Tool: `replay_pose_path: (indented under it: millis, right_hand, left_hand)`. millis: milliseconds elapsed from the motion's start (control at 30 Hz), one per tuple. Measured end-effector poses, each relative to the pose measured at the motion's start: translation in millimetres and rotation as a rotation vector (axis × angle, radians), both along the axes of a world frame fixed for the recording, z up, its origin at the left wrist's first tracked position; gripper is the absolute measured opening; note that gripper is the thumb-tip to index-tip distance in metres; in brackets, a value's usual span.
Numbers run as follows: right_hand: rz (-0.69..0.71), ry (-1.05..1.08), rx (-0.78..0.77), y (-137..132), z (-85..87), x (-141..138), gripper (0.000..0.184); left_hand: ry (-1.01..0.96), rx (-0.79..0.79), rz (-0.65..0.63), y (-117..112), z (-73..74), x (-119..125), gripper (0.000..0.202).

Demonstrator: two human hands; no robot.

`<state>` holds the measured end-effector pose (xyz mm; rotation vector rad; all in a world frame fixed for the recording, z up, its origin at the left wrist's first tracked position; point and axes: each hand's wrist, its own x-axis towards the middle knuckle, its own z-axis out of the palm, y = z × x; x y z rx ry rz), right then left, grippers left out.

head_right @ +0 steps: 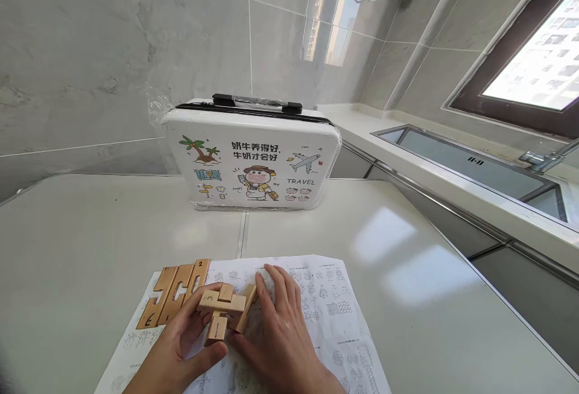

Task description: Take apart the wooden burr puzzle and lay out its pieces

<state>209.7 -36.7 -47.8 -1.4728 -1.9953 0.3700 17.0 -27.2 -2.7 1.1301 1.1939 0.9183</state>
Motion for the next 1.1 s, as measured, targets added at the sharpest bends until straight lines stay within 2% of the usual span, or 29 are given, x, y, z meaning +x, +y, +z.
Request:
replay_pose_path:
  millis: [133,233,367,533,600,967,1100]
  right_hand:
    - [0.010,0.022,-0.025,0,0.7,0,0.098]
    - [0.018,0.065,-0.039,1,5.3,1,0.092]
    - [0.037,0.176,-0.028,1,17.1,4,0.071]
    - [0.053,0.300,-0.031,0,30.3,4,0.030]
    - [0.058,0.337,-0.033,0,32.6,4,0.022]
    - [0.131,0.576,-0.102,1,42.5,7,0.015]
    - [0.087,0.723,-0.103,3,46.3,8,0.020]
  left_hand:
    - [0.009,0.001,0.006,0,1.2,0,0.084]
    - [0.013,-0.003,-0.001,0,2.5,0,0.084]
    - [0.008,-0.013,-0.028,-1,4.0,0,0.081]
    - [-0.011,0.002,-0.049,0,5.4,0,0.078]
    - [-0.012,0.010,-0.055,0,5.6,0,0.078]
    - [0.058,0.045,-0.074,1,6.3,-1,0.079]
    - [0.146,0.105,-0.065,-1,2.1,-3,0.078]
